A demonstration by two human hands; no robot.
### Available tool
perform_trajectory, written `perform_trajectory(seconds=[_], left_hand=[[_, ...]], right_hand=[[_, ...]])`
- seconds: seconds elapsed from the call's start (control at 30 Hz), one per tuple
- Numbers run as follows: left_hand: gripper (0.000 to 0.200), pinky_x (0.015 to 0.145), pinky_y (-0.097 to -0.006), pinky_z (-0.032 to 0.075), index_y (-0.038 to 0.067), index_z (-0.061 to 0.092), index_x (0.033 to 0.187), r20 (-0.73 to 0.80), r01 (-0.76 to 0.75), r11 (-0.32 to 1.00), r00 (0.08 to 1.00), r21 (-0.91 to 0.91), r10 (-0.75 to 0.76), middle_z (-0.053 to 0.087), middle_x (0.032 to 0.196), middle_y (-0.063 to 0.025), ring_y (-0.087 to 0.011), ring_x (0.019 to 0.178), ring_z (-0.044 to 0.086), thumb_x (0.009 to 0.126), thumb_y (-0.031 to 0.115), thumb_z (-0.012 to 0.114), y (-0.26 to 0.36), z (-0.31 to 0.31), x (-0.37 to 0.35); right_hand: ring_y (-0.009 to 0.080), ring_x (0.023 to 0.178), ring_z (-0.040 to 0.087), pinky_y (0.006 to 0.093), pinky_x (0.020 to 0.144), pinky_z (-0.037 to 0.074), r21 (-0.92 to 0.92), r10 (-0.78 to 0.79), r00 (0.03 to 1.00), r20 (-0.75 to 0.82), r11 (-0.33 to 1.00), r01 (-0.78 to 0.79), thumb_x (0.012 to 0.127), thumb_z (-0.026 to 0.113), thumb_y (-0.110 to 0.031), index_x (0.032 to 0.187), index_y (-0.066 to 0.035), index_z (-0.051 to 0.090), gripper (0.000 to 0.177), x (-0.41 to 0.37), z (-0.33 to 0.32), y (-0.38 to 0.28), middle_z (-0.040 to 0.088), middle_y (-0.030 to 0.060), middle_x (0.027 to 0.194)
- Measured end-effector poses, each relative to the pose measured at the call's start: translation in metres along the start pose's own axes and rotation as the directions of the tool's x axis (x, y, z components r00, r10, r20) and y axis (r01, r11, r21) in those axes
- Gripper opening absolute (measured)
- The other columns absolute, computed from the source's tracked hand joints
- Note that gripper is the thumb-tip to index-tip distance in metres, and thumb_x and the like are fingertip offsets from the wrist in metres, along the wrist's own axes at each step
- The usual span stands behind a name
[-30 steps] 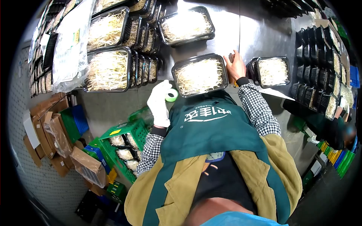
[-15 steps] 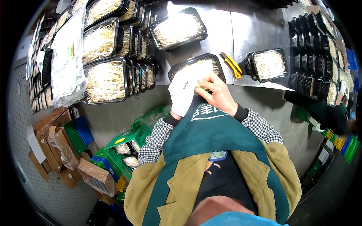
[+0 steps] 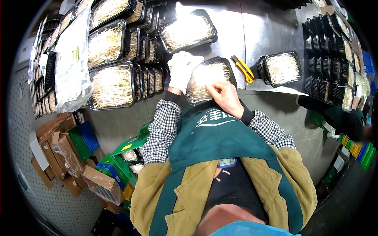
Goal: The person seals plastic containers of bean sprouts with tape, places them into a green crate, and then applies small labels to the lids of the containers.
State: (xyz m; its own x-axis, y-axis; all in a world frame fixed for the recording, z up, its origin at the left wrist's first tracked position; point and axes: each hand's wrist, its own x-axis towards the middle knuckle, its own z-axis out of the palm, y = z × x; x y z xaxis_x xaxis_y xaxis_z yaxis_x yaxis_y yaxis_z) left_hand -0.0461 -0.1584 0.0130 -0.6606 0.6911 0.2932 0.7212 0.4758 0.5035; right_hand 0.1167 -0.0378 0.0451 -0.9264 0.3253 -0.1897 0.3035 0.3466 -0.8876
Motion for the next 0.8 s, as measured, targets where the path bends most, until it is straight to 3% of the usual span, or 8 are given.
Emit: perform_trajectory(seconds=[0.13,0.3,0.33,0.47,0.5,0.57,0.63,0.8], left_hand=[[0.022,0.068,-0.0335,0.049,0.011,0.075,0.083,0.227,0.310,0.949,0.930,-0.057,-0.290,0.067,0.081,-0.0057,-0.0222,0.074,0.062,0.080,0.033,0.070,-0.006,0.006,0.004],[0.037,0.068,-0.0329,0.050,0.006,0.073,0.081,0.556,0.446,0.894,0.755,-0.047,-0.348,0.069,0.077,-0.0099,-0.0245,0.072,0.065,0.082,0.042,0.069,-0.017,0.006,0.020],[0.042,0.071,-0.0313,0.051,0.004,0.073,0.084,0.565,0.510,0.850,0.744,-0.134,-0.357,0.069,0.079,-0.0108,-0.0235,0.075,0.066,0.081,0.046,0.069,-0.029,0.015,0.016],[0.050,0.076,-0.0321,0.052,0.004,0.069,0.095,0.394,0.483,0.875,0.804,0.003,-0.445,0.070,0.088,-0.0112,-0.0242,0.079,0.066,0.073,0.048,0.075,-0.037,0.014,0.013],[0.034,0.076,-0.0338,0.052,0.005,0.069,0.092,0.350,0.508,0.860,0.797,0.053,-0.492,0.069,0.091,-0.0112,-0.0253,0.082,0.066,0.082,0.038,0.068,-0.021,-0.001,0.018],[0.023,0.077,-0.0350,0.051,0.007,0.070,0.088,-0.001,0.306,0.951,0.952,-0.035,-0.306,0.070,0.090,-0.0103,-0.0266,0.081,0.065,0.090,0.026,0.057,-0.012,-0.007,0.003],[0.023,0.080,-0.0347,0.051,0.007,0.070,0.100,0.133,0.146,0.970,0.984,-0.195,-0.122,0.070,0.094,-0.0105,-0.0258,0.086,0.066,0.092,0.017,0.052,0.014,-0.030,0.004],[0.036,0.095,-0.0307,0.045,-0.001,0.059,0.122,0.496,0.283,0.809,0.868,-0.516,0.013,0.065,0.115,-0.0157,-0.0220,0.104,0.062,0.090,0.015,0.058,-0.004,-0.025,-0.006]], right_hand=[[0.0158,0.060,0.054,0.0298,0.058,0.043,0.045,-0.004,0.999,-0.032,0.999,0.005,0.086,0.067,-0.019,0.081,0.003,0.067,0.022,0.001,0.003,-0.002,0.059,0.0106,0.066],[0.0171,0.059,0.055,0.0307,0.058,0.043,0.044,0.102,0.994,0.027,0.994,-0.103,0.085,0.067,-0.020,0.076,0.003,0.065,0.025,0.006,0.001,-0.006,0.059,0.0115,0.067],[0.0173,0.059,0.055,0.0307,0.058,0.043,0.034,0.072,0.997,0.001,0.997,-0.072,0.085,0.068,-0.020,0.075,0.003,0.065,0.026,0.005,0.003,-0.005,0.058,0.0113,0.066],[0.0181,0.057,0.053,0.0310,0.057,0.042,0.023,-0.020,0.997,-0.079,0.999,0.021,0.084,0.068,-0.021,0.072,0.003,0.063,0.027,0.004,0.009,0.002,0.056,0.0102,0.063],[0.0182,0.057,0.052,0.0312,0.057,0.042,0.030,-0.032,0.995,-0.092,0.999,0.035,0.084,0.069,-0.021,0.072,0.003,0.062,0.028,0.004,0.010,0.001,0.055,0.0099,0.062],[0.0213,0.059,0.054,0.0334,0.058,0.042,0.039,0.000,0.997,-0.078,0.999,0.003,0.084,0.068,-0.023,0.070,0.001,0.063,0.028,0.005,0.009,0.001,0.056,0.0103,0.064],[0.0279,0.063,0.058,0.0375,0.061,0.045,-0.013,0.031,0.999,-0.045,0.999,-0.032,0.083,0.068,-0.027,0.068,-0.002,0.064,0.030,0.005,0.008,0.004,0.059,0.0115,0.065],[0.0273,0.062,0.060,0.0370,0.061,0.046,0.064,0.007,0.997,-0.080,0.998,-0.002,0.084,0.066,-0.027,0.069,0.000,0.064,0.030,0.004,0.011,0.002,0.060,0.0125,0.064]])
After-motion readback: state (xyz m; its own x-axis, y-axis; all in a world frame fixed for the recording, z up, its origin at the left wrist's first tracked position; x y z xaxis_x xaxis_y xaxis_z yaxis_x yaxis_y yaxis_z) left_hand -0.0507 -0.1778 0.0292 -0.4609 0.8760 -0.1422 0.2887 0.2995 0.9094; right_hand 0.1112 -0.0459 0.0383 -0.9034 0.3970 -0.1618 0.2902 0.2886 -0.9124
